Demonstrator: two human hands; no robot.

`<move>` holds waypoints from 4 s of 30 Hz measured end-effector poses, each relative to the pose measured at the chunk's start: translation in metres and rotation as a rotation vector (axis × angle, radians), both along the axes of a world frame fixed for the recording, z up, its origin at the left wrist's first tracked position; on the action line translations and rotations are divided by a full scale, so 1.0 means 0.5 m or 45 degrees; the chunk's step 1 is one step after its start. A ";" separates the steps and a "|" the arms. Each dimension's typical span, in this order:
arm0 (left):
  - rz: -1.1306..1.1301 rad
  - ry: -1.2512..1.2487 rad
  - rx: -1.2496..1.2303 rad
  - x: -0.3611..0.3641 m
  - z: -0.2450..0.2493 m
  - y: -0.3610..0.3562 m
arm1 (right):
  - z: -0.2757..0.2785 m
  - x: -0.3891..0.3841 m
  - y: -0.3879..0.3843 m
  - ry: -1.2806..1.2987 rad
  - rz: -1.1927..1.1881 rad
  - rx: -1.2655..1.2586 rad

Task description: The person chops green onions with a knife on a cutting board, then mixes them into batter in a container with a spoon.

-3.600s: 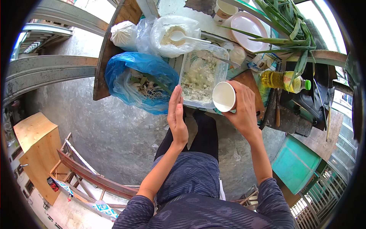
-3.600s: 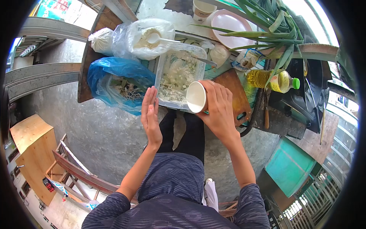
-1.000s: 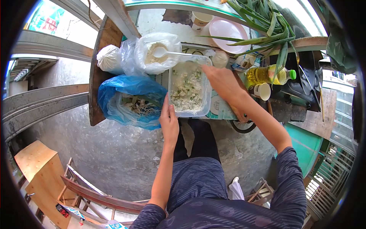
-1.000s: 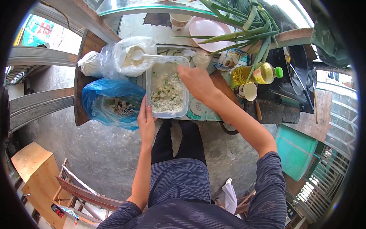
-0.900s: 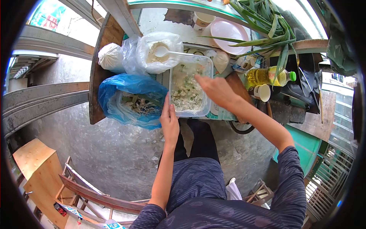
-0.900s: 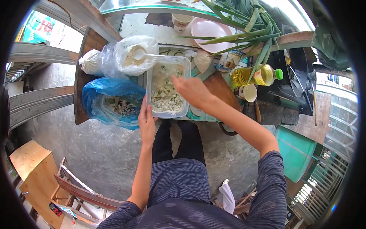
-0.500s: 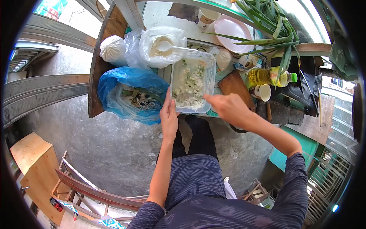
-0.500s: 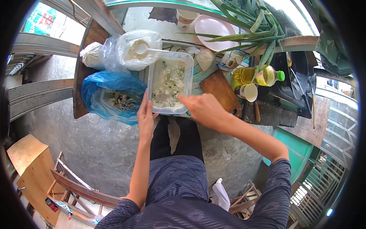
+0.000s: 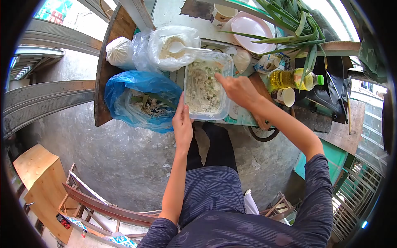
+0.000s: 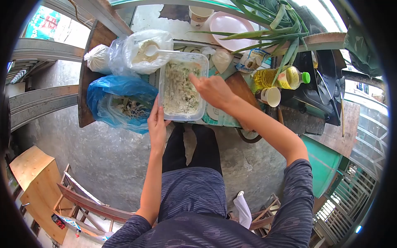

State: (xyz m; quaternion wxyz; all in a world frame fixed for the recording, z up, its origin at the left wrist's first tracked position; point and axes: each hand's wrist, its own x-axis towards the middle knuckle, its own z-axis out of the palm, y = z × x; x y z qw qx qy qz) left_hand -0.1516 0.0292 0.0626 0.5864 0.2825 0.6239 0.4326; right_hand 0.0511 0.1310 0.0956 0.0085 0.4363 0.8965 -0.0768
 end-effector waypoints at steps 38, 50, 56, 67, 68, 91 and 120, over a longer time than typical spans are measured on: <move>0.005 -0.093 -0.044 0.001 0.011 0.006 | 0.050 0.009 -0.062 -0.193 -0.076 -0.119; 0.008 -0.021 -0.018 0.001 0.000 0.001 | 0.050 -0.007 -0.012 -0.109 -0.271 0.003; -0.034 0.006 -0.094 -0.002 0.015 0.006 | -0.007 -0.081 -0.030 -0.013 -0.150 0.001; -0.010 -0.014 -0.080 0.003 0.009 0.002 | 0.062 0.009 -0.030 -0.214 0.079 0.039; -0.004 -0.027 -0.073 0.001 0.006 0.001 | 0.059 0.011 -0.005 -0.231 0.034 0.090; 0.154 -0.151 0.023 0.017 -0.002 0.001 | 0.075 -0.051 -0.096 0.269 -0.365 -0.532; 0.081 0.188 0.204 0.017 -0.015 -0.022 | 0.060 -0.006 -0.124 0.028 -0.157 -0.243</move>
